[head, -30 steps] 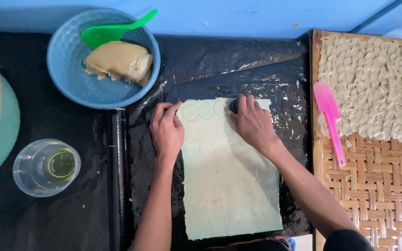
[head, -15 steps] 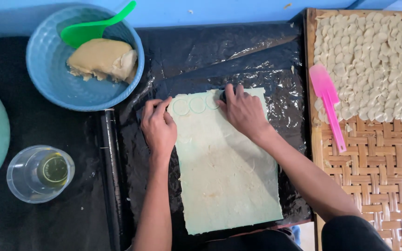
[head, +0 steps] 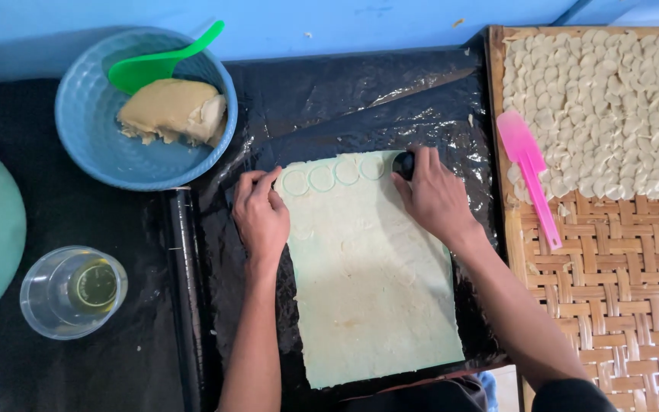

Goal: Cutting out small circular shapes from a flattened sheet of dough using a round cutter.

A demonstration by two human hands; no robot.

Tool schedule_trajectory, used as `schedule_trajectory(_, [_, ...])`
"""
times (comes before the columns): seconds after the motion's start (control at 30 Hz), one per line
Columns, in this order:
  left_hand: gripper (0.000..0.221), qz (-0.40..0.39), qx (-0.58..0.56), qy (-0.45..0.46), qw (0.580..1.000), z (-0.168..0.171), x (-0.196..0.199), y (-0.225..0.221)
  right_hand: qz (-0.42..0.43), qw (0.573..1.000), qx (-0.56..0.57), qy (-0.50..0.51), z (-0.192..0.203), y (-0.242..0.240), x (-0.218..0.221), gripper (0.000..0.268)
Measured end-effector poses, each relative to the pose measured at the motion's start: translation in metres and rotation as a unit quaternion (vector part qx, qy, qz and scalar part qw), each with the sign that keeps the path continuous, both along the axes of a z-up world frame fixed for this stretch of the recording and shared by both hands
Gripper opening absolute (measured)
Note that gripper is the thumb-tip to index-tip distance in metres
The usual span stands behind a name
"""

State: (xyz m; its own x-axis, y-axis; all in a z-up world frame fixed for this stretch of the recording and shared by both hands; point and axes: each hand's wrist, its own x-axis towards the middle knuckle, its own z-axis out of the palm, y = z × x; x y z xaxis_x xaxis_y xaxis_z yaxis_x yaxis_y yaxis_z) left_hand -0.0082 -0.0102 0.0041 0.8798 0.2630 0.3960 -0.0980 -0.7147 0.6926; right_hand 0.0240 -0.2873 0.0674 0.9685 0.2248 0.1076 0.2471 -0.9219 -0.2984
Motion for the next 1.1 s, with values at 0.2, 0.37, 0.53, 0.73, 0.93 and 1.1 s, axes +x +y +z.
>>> schedule_trajectory(0.2, [0.037,0.000,-0.004,-0.004,1.000,-0.003,0.001,0.001,0.034,0.999,-0.040,-0.006,-0.014,0.000,0.008,0.051])
schedule_trajectory(0.37, [0.038,0.001,-0.005,0.002,1.000,-0.003,0.002,0.000,0.052,0.994,-0.090,-0.017,-0.026,0.002,0.019,0.049])
schedule_trajectory(0.53, [0.038,0.001,0.012,-0.004,1.000,-0.004,0.001,-0.001,-0.003,0.980,-0.198,0.024,-0.028,0.010,0.026,0.052])
schedule_trajectory(0.73, [0.039,-0.006,0.002,0.000,1.000,-0.001,0.001,-0.001,0.099,0.980,-0.171,0.006,-0.021,0.002,0.029,0.050])
schedule_trajectory(0.93, [0.037,-0.007,0.002,-0.001,1.000,0.003,-0.001,-0.001,0.074,0.986,-0.146,0.030,-0.013,-0.005,0.031,0.052])
schedule_trajectory(1.1, [0.038,-0.012,0.009,-0.012,1.000,0.000,0.000,0.000,-0.035,0.996,0.073,0.029,0.011,-0.042,0.018,0.047])
